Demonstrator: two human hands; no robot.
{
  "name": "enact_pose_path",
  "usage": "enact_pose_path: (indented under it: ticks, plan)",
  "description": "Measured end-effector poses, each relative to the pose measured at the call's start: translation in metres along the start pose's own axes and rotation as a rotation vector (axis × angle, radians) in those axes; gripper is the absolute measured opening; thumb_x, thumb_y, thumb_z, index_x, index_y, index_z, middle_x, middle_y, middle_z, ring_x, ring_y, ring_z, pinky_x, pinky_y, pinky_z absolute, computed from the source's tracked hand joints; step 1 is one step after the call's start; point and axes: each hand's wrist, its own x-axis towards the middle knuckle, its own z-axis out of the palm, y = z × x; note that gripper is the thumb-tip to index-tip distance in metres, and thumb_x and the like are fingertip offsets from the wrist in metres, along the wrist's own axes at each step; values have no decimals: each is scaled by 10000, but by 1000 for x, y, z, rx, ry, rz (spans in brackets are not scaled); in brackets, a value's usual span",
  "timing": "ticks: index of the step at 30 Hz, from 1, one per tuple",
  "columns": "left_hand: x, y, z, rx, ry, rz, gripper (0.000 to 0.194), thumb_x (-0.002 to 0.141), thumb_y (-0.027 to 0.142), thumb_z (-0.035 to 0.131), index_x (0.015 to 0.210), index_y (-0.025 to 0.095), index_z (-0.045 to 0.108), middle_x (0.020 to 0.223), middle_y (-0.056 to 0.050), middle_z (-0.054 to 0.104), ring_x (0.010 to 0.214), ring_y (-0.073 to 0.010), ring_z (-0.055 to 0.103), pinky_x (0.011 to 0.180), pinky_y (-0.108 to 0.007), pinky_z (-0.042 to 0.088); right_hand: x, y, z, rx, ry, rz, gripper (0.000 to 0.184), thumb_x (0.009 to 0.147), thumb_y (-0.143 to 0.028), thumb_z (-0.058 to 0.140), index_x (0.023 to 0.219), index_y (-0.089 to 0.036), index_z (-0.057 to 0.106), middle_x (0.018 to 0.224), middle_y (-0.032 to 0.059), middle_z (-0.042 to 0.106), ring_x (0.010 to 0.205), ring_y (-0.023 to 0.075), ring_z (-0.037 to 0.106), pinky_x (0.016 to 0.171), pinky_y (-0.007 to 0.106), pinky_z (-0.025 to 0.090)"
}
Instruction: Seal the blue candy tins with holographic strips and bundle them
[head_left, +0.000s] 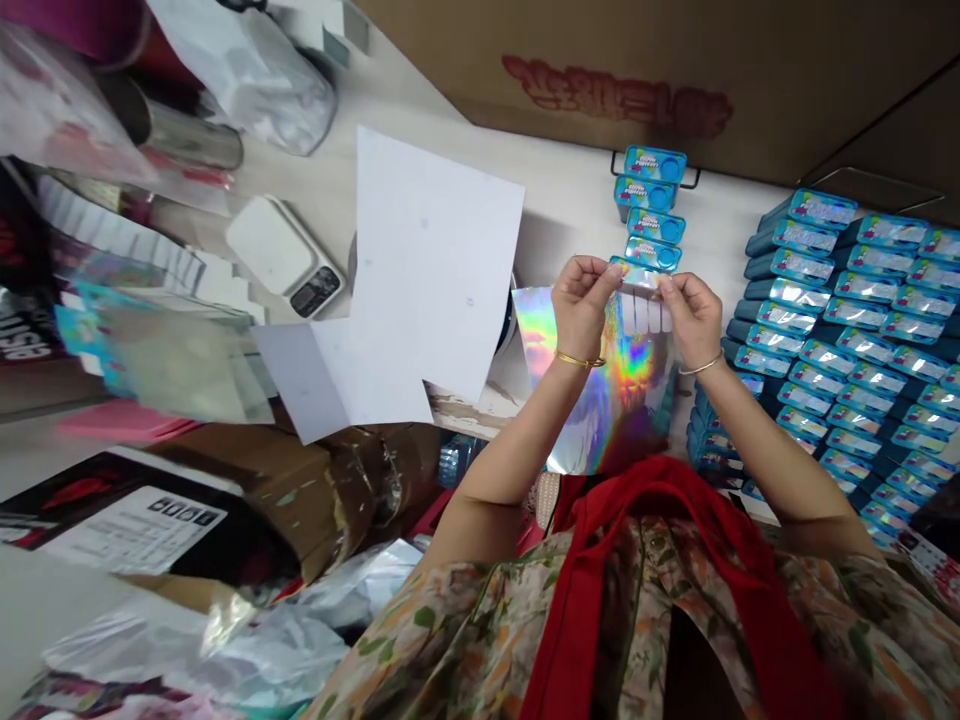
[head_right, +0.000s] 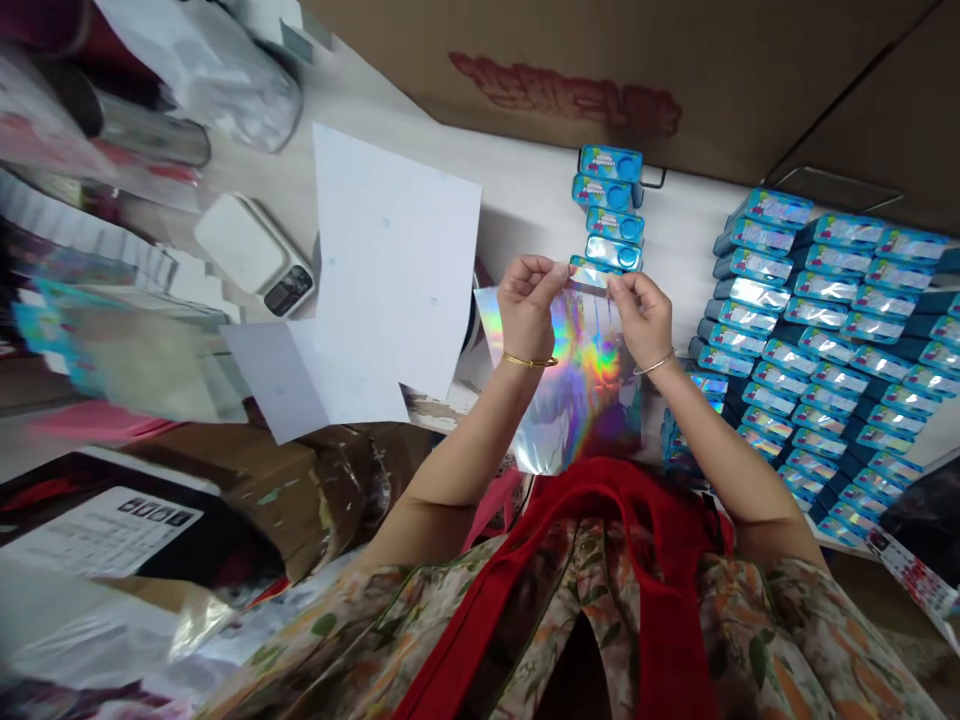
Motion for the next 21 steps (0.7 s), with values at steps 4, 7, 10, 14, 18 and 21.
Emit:
enact_pose_path:
  ticks: [4,7,10,14,18,21]
  plan:
    - [35,-7,17,74,16,40,299,815,382,842,746,206,611,711,36,622,683,-98,586,710,-241,499,41,2,-7,-38,101,-77,476,957,-637,562,734,-216,564,717,-15,560,718,141,531,742,319,466]
    - [79,-13,32,188,51,142,245,821,321,825,740,217,620,751,27,638,765,-122,605,794,-257,520,84,9,-16,-195,133,-167,459,983,-595,543,715,-223,563,718,-7,558,744,156,548,796,346,486]
    - [117,-20,46,312,75,208,204,828,280,799,741,226,622,819,7,652,862,-153,618,893,-296,524,120,23,-21,-326,155,-202,448,1008,-567,514,721,-227,572,740,4,565,795,177,581,860,389,501]
    - [137,-30,57,462,99,191,176,860,288,753,760,229,621,938,-17,661,1037,-203,619,1008,-363,493,143,44,-22,-461,160,-178,443,1033,-541,468,751,-218,581,773,20,559,890,214,611,915,437,487]
    - [135,-31,63,617,118,140,160,872,314,740,797,232,625,1071,-32,672,1193,-257,583,1083,-440,455,150,55,-23,-541,142,-155,426,1043,-515,451,770,-218,585,776,26,561,929,229,614,923,435,467]
    - [133,-26,68,737,125,95,146,875,307,731,808,238,622,1161,-44,661,1270,-300,559,1118,-505,431,152,57,-23,-569,139,-131,429,1041,-524,444,777,-216,585,776,26,571,934,231,615,937,440,456]
